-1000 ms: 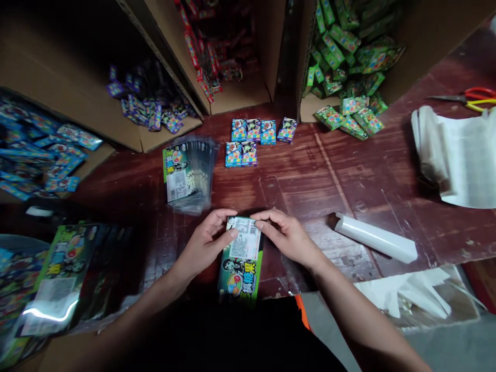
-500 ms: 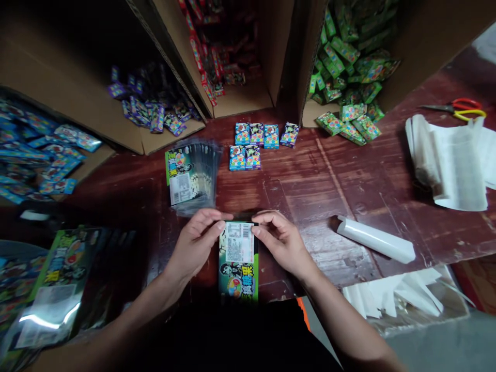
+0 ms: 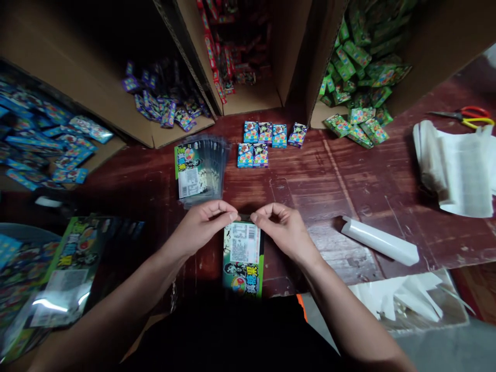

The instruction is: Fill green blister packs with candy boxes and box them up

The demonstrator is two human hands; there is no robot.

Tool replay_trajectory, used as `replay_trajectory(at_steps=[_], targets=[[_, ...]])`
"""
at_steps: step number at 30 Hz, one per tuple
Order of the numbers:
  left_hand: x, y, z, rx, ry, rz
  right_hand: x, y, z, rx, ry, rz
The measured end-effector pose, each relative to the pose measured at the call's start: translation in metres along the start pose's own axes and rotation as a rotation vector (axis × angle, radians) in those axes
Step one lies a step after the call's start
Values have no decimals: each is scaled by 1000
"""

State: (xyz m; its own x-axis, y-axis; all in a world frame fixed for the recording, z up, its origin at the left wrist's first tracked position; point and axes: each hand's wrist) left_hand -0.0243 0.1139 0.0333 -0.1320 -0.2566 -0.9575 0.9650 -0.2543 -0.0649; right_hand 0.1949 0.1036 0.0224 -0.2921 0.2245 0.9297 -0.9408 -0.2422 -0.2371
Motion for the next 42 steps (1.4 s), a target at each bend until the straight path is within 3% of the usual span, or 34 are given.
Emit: replay_trajectory(at_steps=[6, 10, 14, 16, 19, 22, 25, 27, 29, 32, 35, 38, 40, 42], targets=[[4, -10, -4, 180, -32, 40, -9, -16, 6, 79, -22, -39], [13, -8, -7, 172, 27, 43, -23, -15, 9, 106, -69, -104], [12, -2, -16, 203, 20, -66, -23, -11, 11, 43, -256, 53], [12, -2, -22, 219, 0, -145, -20, -23, 13, -8, -372, 198], [18, -5, -37, 198, 57, -361, -23, -76, 26, -171, -458, 466], [18, 0, -53, 75, 304, -643, -45, -156, 57, -369, -363, 777], [4, 27, -61, 28, 470, -690, -76, -217, 88, -334, -176, 1054], [-11, 58, -62, 89, 448, -575, -88, -230, 97, -319, -112, 1034], [-25, 93, -63, 194, 300, -366, -88, -219, 96, -413, -168, 949], [-37, 140, -61, 367, -54, 100, -73, -177, 84, -610, -410, 974], [-34, 168, -61, 351, -195, 453, -58, -133, 72, -606, -509, 1075], [-25, 171, -67, 149, -90, 486, -48, -115, 67, -535, -521, 985], [-21, 164, -74, 64, -29, 396, -46, -120, 65, -577, -518, 840], [-21, 156, -80, 52, -15, 332, -46, -132, 61, -634, -453, 698]])
Point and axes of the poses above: each hand's wrist, its own z-axis away from the middle knuckle, its own y-axis out of the palm, x = y × z, and after that the axes turned 9 degrees about z, right-handed
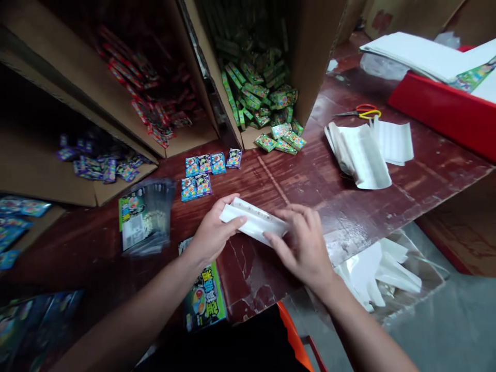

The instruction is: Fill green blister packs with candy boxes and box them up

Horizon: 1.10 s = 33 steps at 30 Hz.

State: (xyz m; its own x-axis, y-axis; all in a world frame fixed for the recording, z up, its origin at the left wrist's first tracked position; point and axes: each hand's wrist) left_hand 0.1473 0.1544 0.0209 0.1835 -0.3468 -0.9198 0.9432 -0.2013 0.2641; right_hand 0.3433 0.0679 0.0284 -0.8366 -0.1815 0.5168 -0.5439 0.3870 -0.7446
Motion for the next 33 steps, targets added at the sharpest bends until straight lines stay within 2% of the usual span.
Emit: replay_trajectory(at_steps=[2, 4, 6, 9, 11, 14, 16, 19, 20, 22, 24, 26, 33], targets=[[-4, -3, -2, 14, -30, 7, -11, -2, -7, 58, 141, -128], [-8, -1, -1, 29, -67, 50, -21, 1, -12, 176, 262, -319], [-11, 1, 1, 61, -103, 77, -27, 5, -15, 243, 327, -481], [-17, -1, 3, 158, -157, 75, -30, 10, -18, 244, 317, -541], [-21, -4, 2, 188, -132, 62, -28, 11, -20, 244, 265, -492], [-21, -7, -2, 169, -59, -3, -24, 10, -22, 196, 149, -344], [-17, -8, -4, 133, -58, -77, -21, 6, -24, 175, 73, -260], [-9, -11, -6, 59, -17, -189, -19, -3, -26, 296, -19, -291], [-7, -13, -6, 46, 11, -227, -18, -6, -28, 359, -18, -348], [-7, -14, -7, 44, 79, -308, -17, -8, -31, 435, 75, -468], [-9, -15, -8, 57, 143, -375, -16, -4, -35, 435, 216, -528], [-10, -15, -9, 66, 187, -419, -15, 3, -39, 423, 294, -538], [-7, -17, -10, 38, 215, -455, -17, 24, -38, 379, 235, -479]])
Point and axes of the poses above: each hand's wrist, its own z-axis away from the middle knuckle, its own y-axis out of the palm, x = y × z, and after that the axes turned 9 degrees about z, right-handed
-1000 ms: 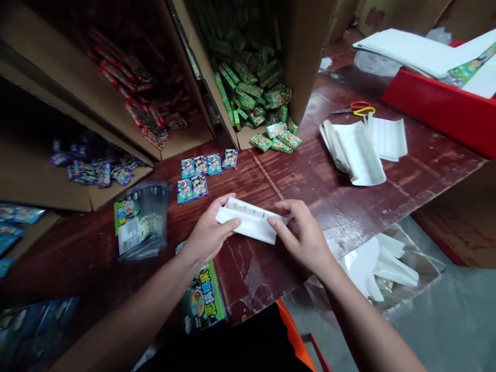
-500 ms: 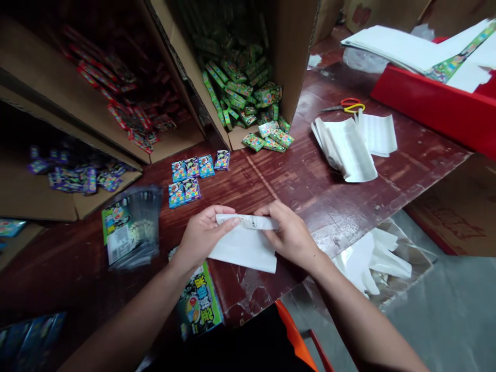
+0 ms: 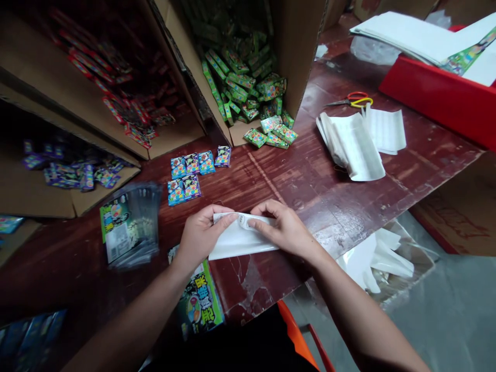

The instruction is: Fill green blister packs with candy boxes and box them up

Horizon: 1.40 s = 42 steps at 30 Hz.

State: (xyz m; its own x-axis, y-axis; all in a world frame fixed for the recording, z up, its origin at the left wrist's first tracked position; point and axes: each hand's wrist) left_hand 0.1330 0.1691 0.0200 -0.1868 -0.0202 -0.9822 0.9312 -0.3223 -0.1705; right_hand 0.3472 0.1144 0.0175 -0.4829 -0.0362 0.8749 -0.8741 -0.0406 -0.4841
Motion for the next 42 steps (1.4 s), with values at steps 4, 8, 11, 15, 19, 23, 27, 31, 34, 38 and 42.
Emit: replay_trajectory(at_steps=[4, 8, 11, 15, 19, 23, 27, 31, 34, 38, 42], targets=[[4, 2, -2, 17, -39, 34, -6, 6, -1, -12, 24, -12], [6, 0, -4, 75, -99, 97, -13, 7, -1, 4, 66, -48], [8, -2, -6, 57, -140, 97, -15, 5, -3, 57, 68, -15], [9, -4, -8, 28, -158, 123, -13, -3, -9, 52, -1, -38], [9, -6, -10, 40, -170, 144, -10, -12, -18, -23, -93, -11], [9, -6, -11, 68, -160, 137, -10, -10, -27, -51, -39, -160], [13, 3, -15, 109, -182, 155, -8, -1, -33, 24, -90, -259], [17, -7, -10, 135, -136, 6, 1, -5, -24, -91, -96, -304], [21, -50, 11, 11, 13, -313, 5, -14, -11, -202, -4, -325], [31, -116, 59, -41, 14, -611, 19, -10, 1, -142, 7, -320], [34, -137, 89, 26, -40, -447, 56, 27, 0, 114, -83, -322]])
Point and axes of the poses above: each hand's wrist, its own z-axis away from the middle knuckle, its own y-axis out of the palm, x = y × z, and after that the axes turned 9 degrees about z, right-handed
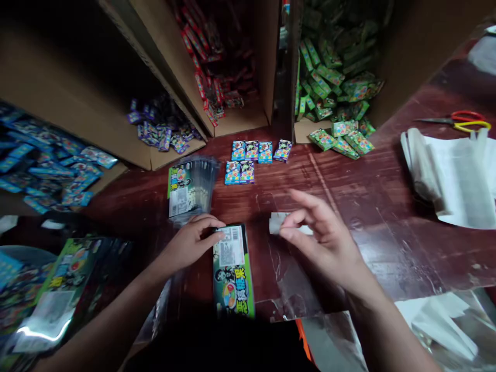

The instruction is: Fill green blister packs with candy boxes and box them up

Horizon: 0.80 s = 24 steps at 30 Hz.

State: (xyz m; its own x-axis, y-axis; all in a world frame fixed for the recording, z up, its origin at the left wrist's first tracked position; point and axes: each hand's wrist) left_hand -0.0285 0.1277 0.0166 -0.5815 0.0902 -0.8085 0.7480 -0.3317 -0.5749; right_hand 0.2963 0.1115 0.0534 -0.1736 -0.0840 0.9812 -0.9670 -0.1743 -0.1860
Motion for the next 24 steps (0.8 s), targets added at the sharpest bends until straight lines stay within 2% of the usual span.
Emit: replay_trajectory(at_steps=[4, 6, 9, 14, 18, 21, 24], targets=[[-16, 7, 7, 58, -13, 309, 9, 47, -19, 180, -29, 5], [-25, 11, 9, 89, -52, 397, 6, 62, -25, 245, -13, 4], [-31, 14, 13, 76, -69, 447, -1, 73, -27, 303, 19, 26], [-30, 14, 18, 96, -52, 461, -2, 80, -16, 236, -40, 284], [-28, 14, 24, 84, -24, 547, 2, 86, -1, 113, -286, 690], [-27, 18, 28, 74, -7, 692, 1, 94, 8, 140, -413, 870], [-21, 23, 32, 110, -28, 751, -2, 103, 11, 187, -374, 891]])
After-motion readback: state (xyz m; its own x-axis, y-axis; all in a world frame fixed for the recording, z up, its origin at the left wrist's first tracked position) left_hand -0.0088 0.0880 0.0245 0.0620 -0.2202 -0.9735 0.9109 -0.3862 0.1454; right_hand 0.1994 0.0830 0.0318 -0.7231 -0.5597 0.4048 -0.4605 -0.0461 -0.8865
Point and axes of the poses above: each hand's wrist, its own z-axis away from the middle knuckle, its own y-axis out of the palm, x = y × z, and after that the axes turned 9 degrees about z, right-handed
